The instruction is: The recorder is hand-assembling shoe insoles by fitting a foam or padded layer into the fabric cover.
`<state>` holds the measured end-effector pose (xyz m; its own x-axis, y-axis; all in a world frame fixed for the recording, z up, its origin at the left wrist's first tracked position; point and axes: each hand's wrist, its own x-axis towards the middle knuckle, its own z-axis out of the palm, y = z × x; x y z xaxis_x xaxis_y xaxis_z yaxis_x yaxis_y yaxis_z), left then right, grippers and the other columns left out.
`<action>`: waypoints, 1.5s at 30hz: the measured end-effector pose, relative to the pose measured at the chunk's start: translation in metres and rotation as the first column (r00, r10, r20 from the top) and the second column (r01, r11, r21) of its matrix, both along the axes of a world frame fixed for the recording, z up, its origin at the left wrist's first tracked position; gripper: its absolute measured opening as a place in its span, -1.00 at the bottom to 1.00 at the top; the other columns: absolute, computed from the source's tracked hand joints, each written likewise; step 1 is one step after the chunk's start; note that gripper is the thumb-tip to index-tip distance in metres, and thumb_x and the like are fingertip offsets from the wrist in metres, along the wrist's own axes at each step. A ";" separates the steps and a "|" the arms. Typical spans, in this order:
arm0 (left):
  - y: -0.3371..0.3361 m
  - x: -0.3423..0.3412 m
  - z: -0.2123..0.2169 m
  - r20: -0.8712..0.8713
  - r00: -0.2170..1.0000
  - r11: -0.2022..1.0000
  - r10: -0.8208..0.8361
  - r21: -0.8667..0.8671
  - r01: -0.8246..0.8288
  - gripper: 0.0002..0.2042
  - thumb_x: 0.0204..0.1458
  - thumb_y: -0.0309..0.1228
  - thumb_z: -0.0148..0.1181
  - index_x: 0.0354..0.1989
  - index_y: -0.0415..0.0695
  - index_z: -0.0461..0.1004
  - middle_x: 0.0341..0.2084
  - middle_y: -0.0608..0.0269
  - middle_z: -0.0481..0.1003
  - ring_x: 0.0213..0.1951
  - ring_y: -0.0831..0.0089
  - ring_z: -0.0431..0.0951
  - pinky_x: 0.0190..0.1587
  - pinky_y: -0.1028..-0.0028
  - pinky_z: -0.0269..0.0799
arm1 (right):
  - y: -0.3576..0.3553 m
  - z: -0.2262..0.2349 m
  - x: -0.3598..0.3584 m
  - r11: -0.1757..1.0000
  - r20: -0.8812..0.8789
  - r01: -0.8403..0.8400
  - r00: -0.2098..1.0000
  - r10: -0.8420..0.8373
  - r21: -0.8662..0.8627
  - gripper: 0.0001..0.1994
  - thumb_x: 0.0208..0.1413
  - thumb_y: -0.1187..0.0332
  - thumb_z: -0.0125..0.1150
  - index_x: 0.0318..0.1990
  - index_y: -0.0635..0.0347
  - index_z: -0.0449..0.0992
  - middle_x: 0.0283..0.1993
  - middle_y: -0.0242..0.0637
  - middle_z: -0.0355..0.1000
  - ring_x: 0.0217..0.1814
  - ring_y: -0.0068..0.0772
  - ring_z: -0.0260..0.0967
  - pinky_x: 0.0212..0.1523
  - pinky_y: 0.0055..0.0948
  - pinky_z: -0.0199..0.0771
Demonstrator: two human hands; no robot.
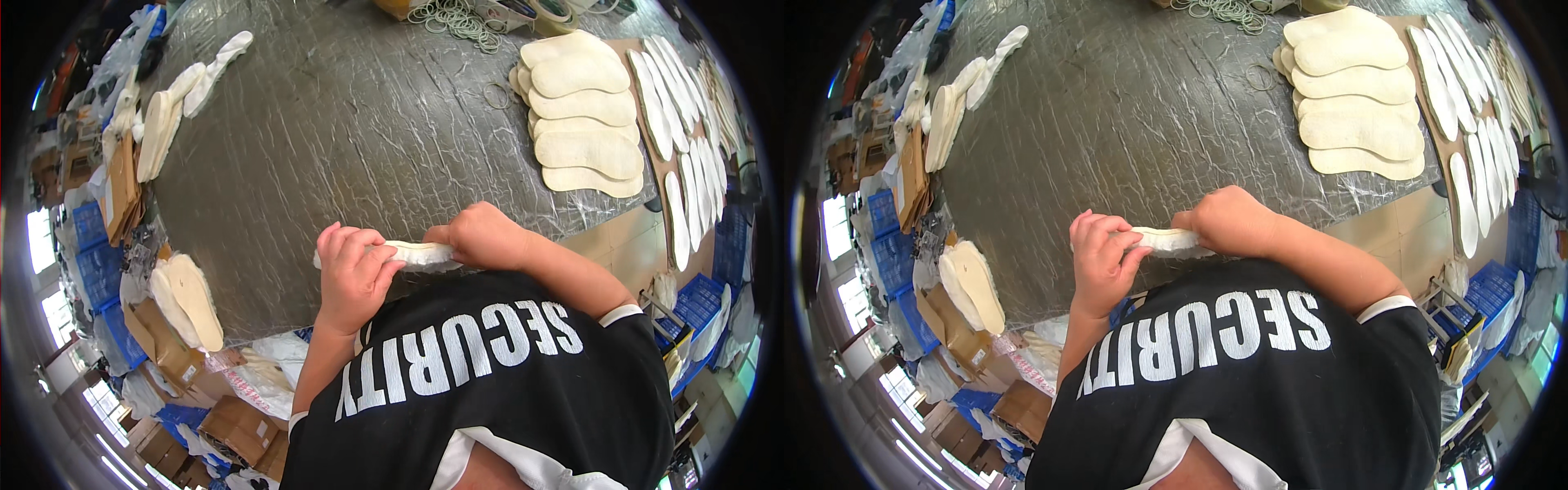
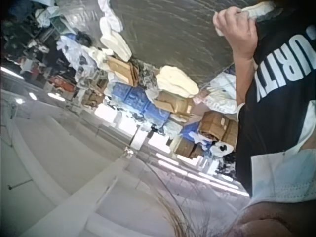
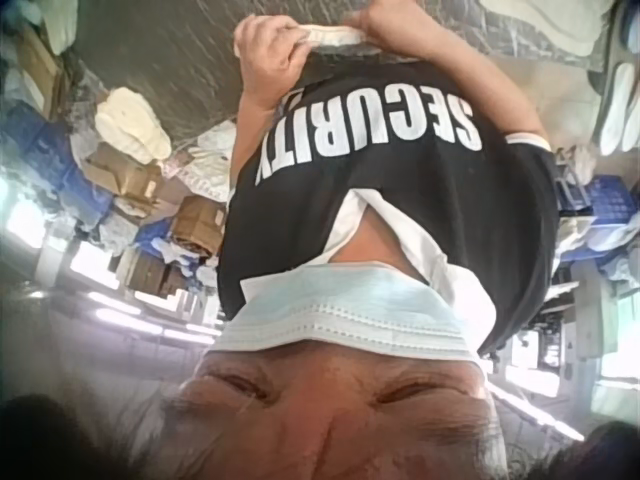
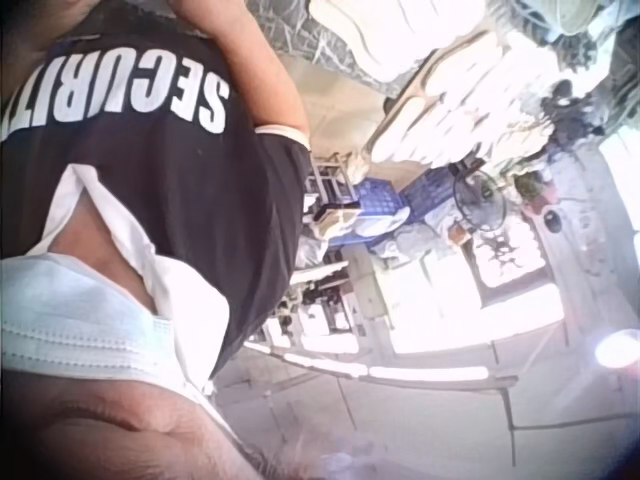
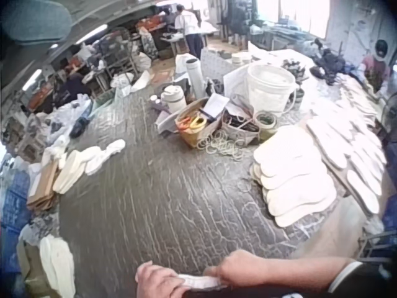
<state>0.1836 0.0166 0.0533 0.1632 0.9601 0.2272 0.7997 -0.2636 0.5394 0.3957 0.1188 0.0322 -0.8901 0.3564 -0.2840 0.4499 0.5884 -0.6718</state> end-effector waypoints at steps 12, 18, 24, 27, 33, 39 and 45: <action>0.002 0.001 -0.006 0.031 0.998 0.995 -0.059 -0.080 0.061 -0.86 -0.20 -0.49 0.32 -0.45 -0.13 0.49 -0.42 0.29 0.45 -0.32 0.27 0.41 -0.08 0.22 0.26 | -0.003 -0.005 0.001 0.997 -0.006 0.020 1.000 -0.021 -0.072 -0.70 -0.09 0.38 0.17 -0.12 -0.05 0.52 -0.48 -0.14 0.49 -0.38 -0.08 0.50 -0.35 -0.15 0.46; -0.002 0.005 -0.017 0.094 0.996 0.982 -0.010 -0.189 0.027 -0.91 -0.14 -0.50 0.26 -0.45 -0.17 0.47 -0.46 0.24 0.41 -0.37 0.22 0.41 -0.24 0.33 0.29 | -0.011 -0.018 0.000 0.989 0.037 0.045 0.998 -0.040 -0.143 -0.70 -0.10 0.38 0.18 -0.13 -0.03 0.51 -0.46 -0.12 0.49 -0.36 -0.03 0.49 -0.31 -0.12 0.46; -0.009 0.009 -0.037 -0.037 0.994 0.963 -0.100 -0.255 0.087 -0.87 -0.17 -0.54 0.22 -0.42 -0.14 0.43 -0.40 0.23 0.39 -0.26 0.24 0.40 -0.13 0.28 0.22 | -0.013 -0.041 0.002 0.938 -0.012 0.036 0.999 -0.043 -0.344 -0.72 -0.02 0.31 0.19 -0.10 0.07 0.51 -0.44 -0.07 0.49 -0.34 -0.02 0.47 -0.30 -0.16 0.41; -0.012 0.012 -0.045 -0.114 0.982 0.979 -0.149 -0.156 0.131 -0.85 -0.18 -0.53 0.19 -0.41 -0.12 0.38 -0.37 0.25 0.39 -0.24 0.25 0.39 -0.10 0.24 0.17 | 0.000 -0.045 -0.008 0.861 -0.021 0.033 0.998 -0.051 -0.507 -0.69 0.07 0.15 0.16 -0.11 0.12 0.54 -0.36 -0.06 0.51 -0.25 -0.04 0.47 -0.23 -0.20 0.41; -0.013 0.017 -0.057 -0.176 0.963 0.978 -0.206 0.002 0.209 -0.93 -0.10 -0.43 0.03 -0.44 -0.14 0.34 -0.39 0.24 0.38 -0.29 0.31 0.36 -0.12 0.25 0.19 | 0.007 -0.037 -0.031 0.877 0.043 0.004 0.999 0.019 -0.481 -0.76 -0.03 0.23 0.15 -0.34 0.21 0.59 -0.44 -0.06 0.49 -0.37 -0.02 0.44 -0.29 -0.20 0.41; -0.016 0.013 -0.065 -0.124 0.957 0.965 -0.263 -0.052 0.258 -0.83 -0.23 -0.55 0.16 -0.45 -0.14 0.30 -0.42 0.20 0.37 -0.28 0.21 0.38 -0.11 0.18 0.21 | -0.004 -0.064 -0.035 0.870 0.062 0.174 0.984 -0.164 -0.461 -0.83 -0.11 0.36 0.12 -0.42 0.23 0.58 -0.48 -0.05 0.48 -0.41 -0.04 0.44 -0.32 -0.20 0.41; -0.013 0.012 -0.066 0.061 0.992 0.991 -0.107 -0.076 0.111 -0.79 -0.22 -0.63 0.15 -0.38 -0.20 0.29 -0.37 0.08 0.36 -0.25 0.07 0.38 -0.09 0.13 0.24 | -0.014 -0.062 -0.036 0.841 -0.064 0.245 0.948 -0.313 -0.482 -0.86 -0.06 0.38 0.15 -0.42 0.23 0.58 -0.45 -0.07 0.50 -0.38 -0.02 0.45 -0.29 -0.22 0.43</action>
<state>0.1957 0.0035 -0.0127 0.2566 0.9526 0.1635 0.7362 -0.3022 0.6056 0.3599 0.1049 -0.0298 -0.8144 0.4526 -0.3632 0.4332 0.0578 -0.8995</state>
